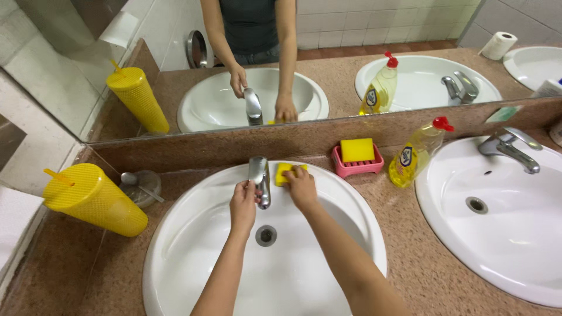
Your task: The person cleans two bathroom sinks using a yellow sponge and liquid soap. They apply soap to the sponge, scrub the basin and faucet of the first sink, rinse, and repeat the process on the second sink.
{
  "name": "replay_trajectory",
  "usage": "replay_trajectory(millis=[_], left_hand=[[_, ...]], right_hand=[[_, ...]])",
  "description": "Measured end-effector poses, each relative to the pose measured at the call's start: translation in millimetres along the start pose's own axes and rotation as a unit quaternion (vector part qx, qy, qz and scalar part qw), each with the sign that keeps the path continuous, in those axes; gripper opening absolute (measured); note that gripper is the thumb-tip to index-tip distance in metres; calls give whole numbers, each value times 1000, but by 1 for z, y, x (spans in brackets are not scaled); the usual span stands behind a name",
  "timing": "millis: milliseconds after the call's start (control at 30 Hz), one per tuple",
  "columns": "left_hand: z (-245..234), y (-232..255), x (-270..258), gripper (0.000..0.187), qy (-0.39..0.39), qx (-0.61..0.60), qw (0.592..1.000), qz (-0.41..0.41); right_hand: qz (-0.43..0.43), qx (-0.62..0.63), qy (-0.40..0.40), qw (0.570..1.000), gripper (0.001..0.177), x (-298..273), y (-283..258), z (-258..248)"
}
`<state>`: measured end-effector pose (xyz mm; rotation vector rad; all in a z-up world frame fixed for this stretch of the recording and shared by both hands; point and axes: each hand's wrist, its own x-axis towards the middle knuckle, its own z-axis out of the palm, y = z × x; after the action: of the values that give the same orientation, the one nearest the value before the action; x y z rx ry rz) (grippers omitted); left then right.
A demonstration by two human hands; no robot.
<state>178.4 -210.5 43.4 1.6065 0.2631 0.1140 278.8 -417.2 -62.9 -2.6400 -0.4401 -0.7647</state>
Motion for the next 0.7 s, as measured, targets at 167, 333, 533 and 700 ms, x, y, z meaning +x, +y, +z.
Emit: replay_trajectory(millis=[167,333,533,700], left_hand=[[-22,-10,-27,35,-6,9,1000,13],[-50,-33,-72,35,-22,52,996,-70],[-90,-54,-104,37,-49,48,997,22],[-129,-57,-128,35,-38,117,992,-33]], right_hand=[[95,-11,-51,994,34,-48,38,-71],[24,-200,-253,946,48,-149,53,-228],[83,-149,-522,836,41,-205,-74,-260],[7,-145,-547,824,44,-214,-88,-270]])
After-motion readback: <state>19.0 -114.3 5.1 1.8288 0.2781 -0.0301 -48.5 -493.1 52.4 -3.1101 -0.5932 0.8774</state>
